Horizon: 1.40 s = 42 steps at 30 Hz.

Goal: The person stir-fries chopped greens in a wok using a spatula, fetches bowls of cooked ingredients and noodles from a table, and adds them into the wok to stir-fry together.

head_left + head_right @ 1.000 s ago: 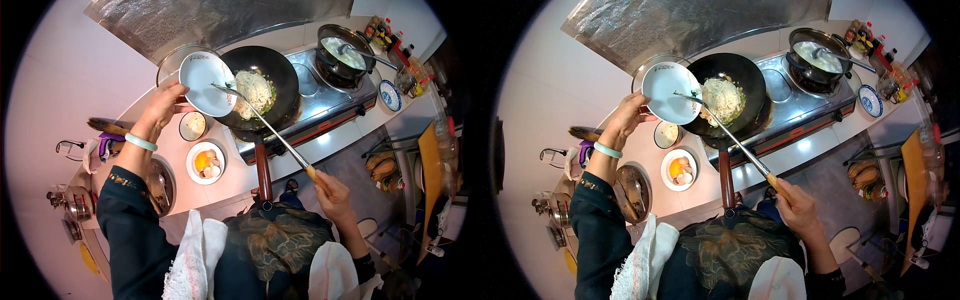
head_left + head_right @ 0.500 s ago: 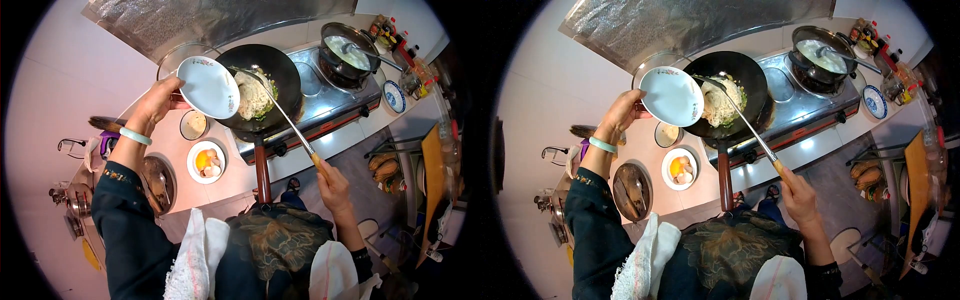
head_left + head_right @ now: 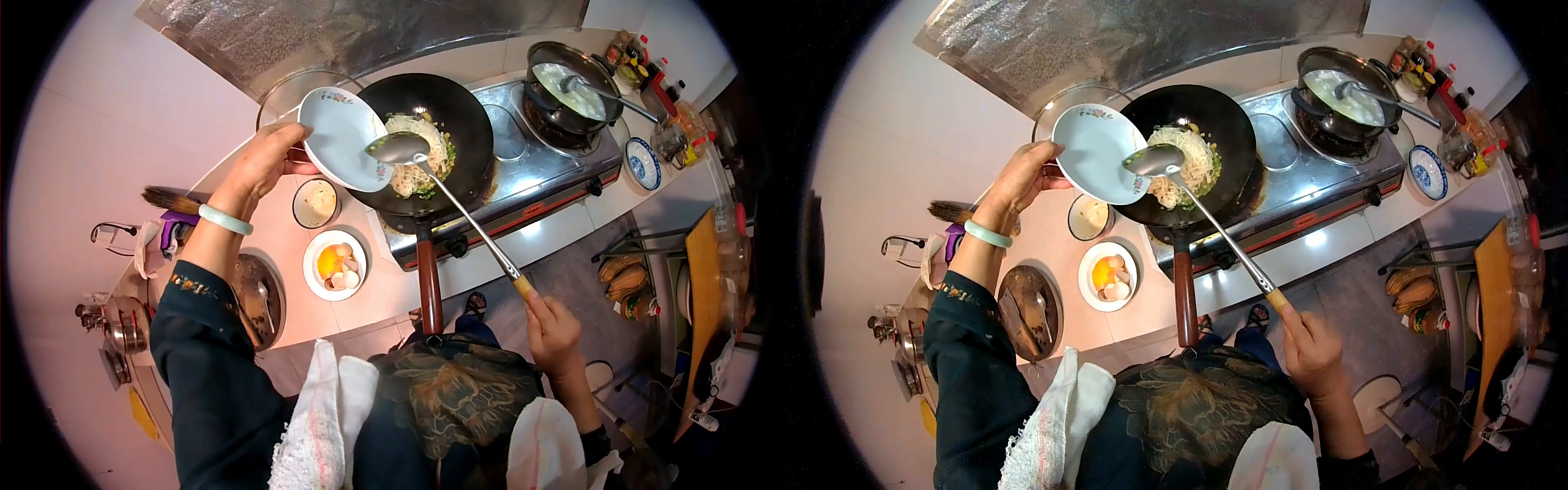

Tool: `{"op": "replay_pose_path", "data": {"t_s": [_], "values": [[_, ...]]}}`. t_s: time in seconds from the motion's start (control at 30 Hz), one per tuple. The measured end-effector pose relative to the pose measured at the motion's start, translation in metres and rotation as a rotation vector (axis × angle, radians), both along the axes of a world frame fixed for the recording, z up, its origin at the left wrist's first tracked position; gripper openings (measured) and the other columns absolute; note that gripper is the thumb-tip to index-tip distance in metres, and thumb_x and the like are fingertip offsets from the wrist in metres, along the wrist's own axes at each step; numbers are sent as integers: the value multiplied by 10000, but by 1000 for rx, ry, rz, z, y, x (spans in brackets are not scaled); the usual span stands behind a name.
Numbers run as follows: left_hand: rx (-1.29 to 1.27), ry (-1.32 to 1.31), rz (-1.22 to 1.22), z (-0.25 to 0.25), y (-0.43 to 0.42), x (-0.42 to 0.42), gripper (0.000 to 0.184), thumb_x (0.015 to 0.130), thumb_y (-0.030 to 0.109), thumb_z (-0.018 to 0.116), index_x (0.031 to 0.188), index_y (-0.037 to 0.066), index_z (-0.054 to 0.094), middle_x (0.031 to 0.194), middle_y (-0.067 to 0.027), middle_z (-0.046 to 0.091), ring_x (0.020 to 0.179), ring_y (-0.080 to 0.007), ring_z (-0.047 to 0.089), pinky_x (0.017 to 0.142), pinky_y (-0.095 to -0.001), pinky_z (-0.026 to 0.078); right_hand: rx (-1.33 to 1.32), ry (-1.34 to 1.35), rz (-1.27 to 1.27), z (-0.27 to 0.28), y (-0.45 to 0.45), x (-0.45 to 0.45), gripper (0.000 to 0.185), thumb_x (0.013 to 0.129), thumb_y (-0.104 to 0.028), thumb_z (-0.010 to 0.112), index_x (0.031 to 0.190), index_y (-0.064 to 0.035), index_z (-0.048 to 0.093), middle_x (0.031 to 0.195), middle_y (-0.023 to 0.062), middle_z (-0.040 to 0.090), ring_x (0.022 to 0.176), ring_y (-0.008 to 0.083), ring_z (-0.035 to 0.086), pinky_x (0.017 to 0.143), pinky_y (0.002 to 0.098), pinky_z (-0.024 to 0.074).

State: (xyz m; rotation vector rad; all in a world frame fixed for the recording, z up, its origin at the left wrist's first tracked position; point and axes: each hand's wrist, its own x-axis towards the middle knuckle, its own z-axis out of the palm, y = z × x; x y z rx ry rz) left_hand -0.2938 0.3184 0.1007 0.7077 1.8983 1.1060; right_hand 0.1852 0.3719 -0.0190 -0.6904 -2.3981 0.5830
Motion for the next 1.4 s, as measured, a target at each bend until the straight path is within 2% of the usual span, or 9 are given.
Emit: {"op": "replay_pose_path", "data": {"t_s": [0.4, 0.63, 0.83, 0.93, 1.13, 1.23, 1.33, 1.4], "values": [[-39, 24, -54, 10, 9, 16, 356, 945, 275, 537, 1086, -46, 600, 925, -127, 646, 790, -178, 674, 709, -263, 596, -1, -51, -46, -11, -20, -15, 431, 824, 79, 638, 1245, -15, 649, 938, 157, 616, 751, 305, 614, 632, 363, 510], [-34, 34, -57, 8, 17, 20, 327, 944, 253, 544, 1089, -37, 593, 925, -115, 617, 798, -162, 646, 716, -248, 590, 40, 28, -96, -22, -22, -33, 461, 795, 83, 648, 1242, -27, 654, 911, 126, 576, 730, 275, 587, 616, 357, 495], [10, -16, -19, 2, 15, 12, 346, 950, 244, 549, 1120, -56, 577, 969, -135, 623, 844, -192, 662, 748, -263, 601, 84, 69, -130, -33, -21, -53, 456, 796, 71, 654, 1238, -42, 663, 899, 114, 571, 743, 262, 594, 618, 343, 502], [19, -59, 21, -7, 15, 4, 392, 927, 247, 555, 1186, -47, 566, 994, -151, 622, 886, -214, 651, 773, -284, 605, 97, 86, -147, -35, -20, -62, 455, 795, 65, 653, 1235, -51, 668, 895, 108, 567, 741, 257, 595, 616, 342, 506], [119, -152, 114, -16, 12, 4, 366, 919, 225, 544, 1139, -66, 560, 1052, -185, 609, 935, -257, 655, 795, -318, 615, 182, 69, -176, -40, -12, -70, 455, 788, 46, 662, 1227, -70, 678, 904, 86, 574, 728, 247, 590, 605, 340, 504], [141, -200, 144, -22, 13, 3, 397, 907, 203, 531, 1209, -56, 522, 1061, -183, 603, 939, -251, 651, 807, -327, 615, 188, 64, -177, -36, -7, -67, 449, 790, 41, 662, 1224, -71, 680, 895, 81, 578, 724, 247, 586, 599, 336, 500], [46, -146, 166, -16, 15, 4, 446, 904, 184, 510, 1306, -5, 471, 1063, -168, 601, 910, -235, 655, 793, -329, 616, 182, 23, -150, -18, -4, -53, 443, 793, 40, 660, 1224, -62, 678, 890, 84, 583, 723, 249, 586, 597, 334, 497], [45, -50, 85, -18, 11, 3, 461, 929, 194, 470, 1349, 7, 452, 1070, -154, 569, 930, -226, 627, 781, -312, 608, 181, -33, -121, -12, -4, -44, 437, 797, 39, 659, 1224, -52, 675, 895, 86, 589, 725, 250, 587, 599, 333, 497]]}}
